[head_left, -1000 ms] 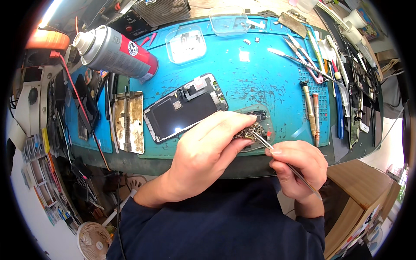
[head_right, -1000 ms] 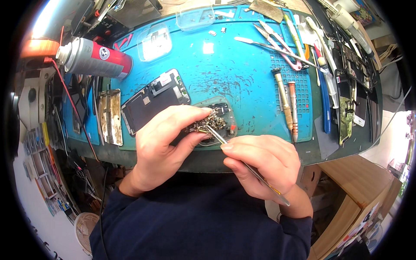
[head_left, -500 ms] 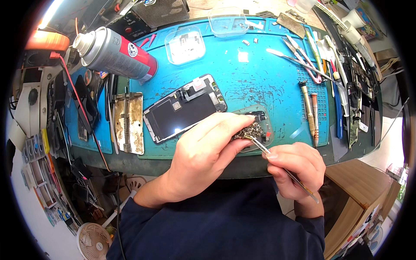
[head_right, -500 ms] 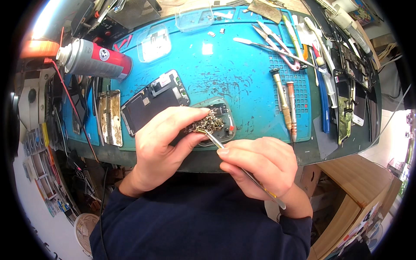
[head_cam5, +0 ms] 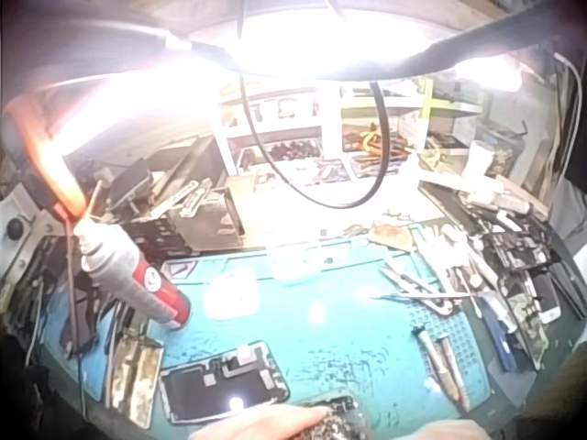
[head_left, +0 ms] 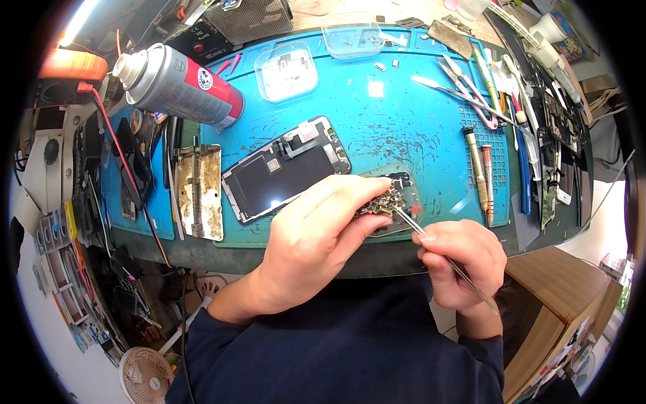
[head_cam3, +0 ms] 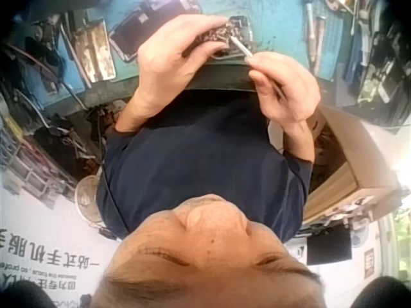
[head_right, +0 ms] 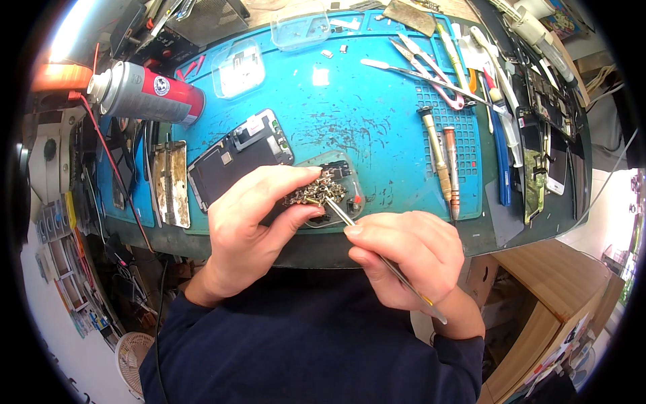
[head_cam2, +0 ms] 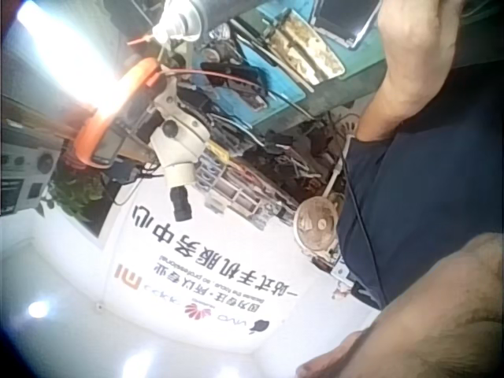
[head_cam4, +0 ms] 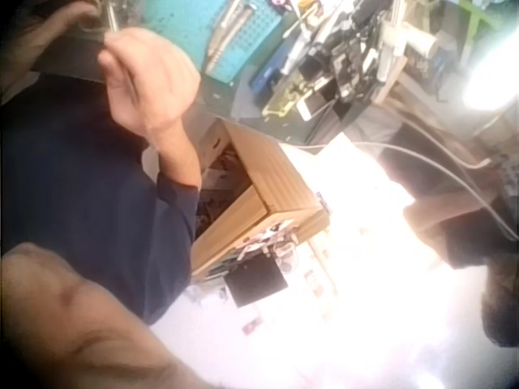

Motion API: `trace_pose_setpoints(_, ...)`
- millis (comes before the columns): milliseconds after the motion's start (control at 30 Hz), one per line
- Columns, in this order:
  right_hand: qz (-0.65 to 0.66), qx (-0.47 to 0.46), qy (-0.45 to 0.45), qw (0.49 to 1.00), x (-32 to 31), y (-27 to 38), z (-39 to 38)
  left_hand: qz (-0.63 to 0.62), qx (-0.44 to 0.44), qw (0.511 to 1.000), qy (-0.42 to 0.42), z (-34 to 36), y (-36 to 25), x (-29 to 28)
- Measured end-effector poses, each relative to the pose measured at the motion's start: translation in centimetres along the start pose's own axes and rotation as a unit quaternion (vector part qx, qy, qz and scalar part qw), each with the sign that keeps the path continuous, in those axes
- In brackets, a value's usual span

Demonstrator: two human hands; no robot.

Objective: The person uses tweezers to pick up small screws from a container and places them onto a disassembled electronic device on a blue workbench. They also use a screwdriver to manipulate components on the device.

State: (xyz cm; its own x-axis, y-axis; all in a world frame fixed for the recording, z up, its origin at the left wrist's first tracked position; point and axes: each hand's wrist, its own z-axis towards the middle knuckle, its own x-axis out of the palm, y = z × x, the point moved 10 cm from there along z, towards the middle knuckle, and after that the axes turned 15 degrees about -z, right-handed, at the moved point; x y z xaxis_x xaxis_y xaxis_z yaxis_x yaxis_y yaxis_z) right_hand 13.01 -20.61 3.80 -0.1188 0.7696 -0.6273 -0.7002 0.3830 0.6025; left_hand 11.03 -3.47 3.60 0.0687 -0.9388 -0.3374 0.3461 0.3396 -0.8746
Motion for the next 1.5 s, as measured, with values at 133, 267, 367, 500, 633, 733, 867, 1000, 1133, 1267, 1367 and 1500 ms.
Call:
trace_pose_setpoints(133, 0.019, -0.014, 0.004, 1.0, -0.2, 0.4, 0.1, -0.003, -0.003, 1.0, 0.001, 0.0, 0.0, 0.0)
trace_pose_setpoints(267, 0.019, -0.026, 0.002, 0.999, -0.2, 0.6, 0.2, 0.005, 0.003, 1.0, 0.006, 0.1, -0.1, 0.1)
trace_pose_setpoints(367, 0.028, -0.007, -0.01, 1.0, -0.6, 0.2, -0.3, 0.003, 0.0, 1.0, 0.007, 0.1, -0.1, 0.1)
trace_pose_setpoints(500, 0.02, -0.025, -0.001, 0.999, -0.1, 0.6, 0.2, 0.003, 0.001, 1.0, 0.009, 0.0, 0.0, 0.3)
trace_pose_setpoints(633, 0.006, -0.033, 0.009, 0.999, 0.2, 0.7, 0.3, 0.011, 0.014, 1.0, 0.009, -0.1, -0.2, 0.3)
trace_pose_setpoints(733, 0.006, -0.019, 0.012, 1.0, 0.1, 0.6, 0.1, 0.005, 0.012, 1.0, 0.005, -0.1, -0.2, 0.3)
trace_pose_setpoints(867, 0.011, -0.007, 0.008, 1.0, 0.0, 0.3, -0.1, 0.01, 0.016, 1.0, -0.002, -0.1, -0.2, 0.2)
trace_pose_setpoints(1000, 0.01, 0.022, 0.007, 1.0, -0.1, -0.2, -0.4, 0.01, 0.019, 1.0, -0.007, 0.0, -0.2, 0.1)
trace_pose_setpoints(1133, 0.013, 0.051, 0.003, 0.999, -0.1, -0.6, -0.5, 0.012, 0.01, 1.0, -0.012, -0.1, 0.0, -0.1)
trace_pose_setpoints(1267, 0.017, 0.067, 0.0, 0.998, 0.0, -0.9, -0.5, 0.015, 0.008, 1.0, -0.022, 0.0, -0.2, -0.3)
trace_pose_setpoints(1367, 0.004, 0.078, 0.01, 0.997, 0.2, -1.0, -0.3, 0.008, 0.009, 1.0, -0.015, 0.0, -0.2, -0.2)
trace_pose_setpoints(1500, 0.013, 0.078, 0.002, 0.997, 0.1, -1.1, -0.2, 0.01, 0.009, 1.0, -0.017, 0.0, -0.2, -0.2)
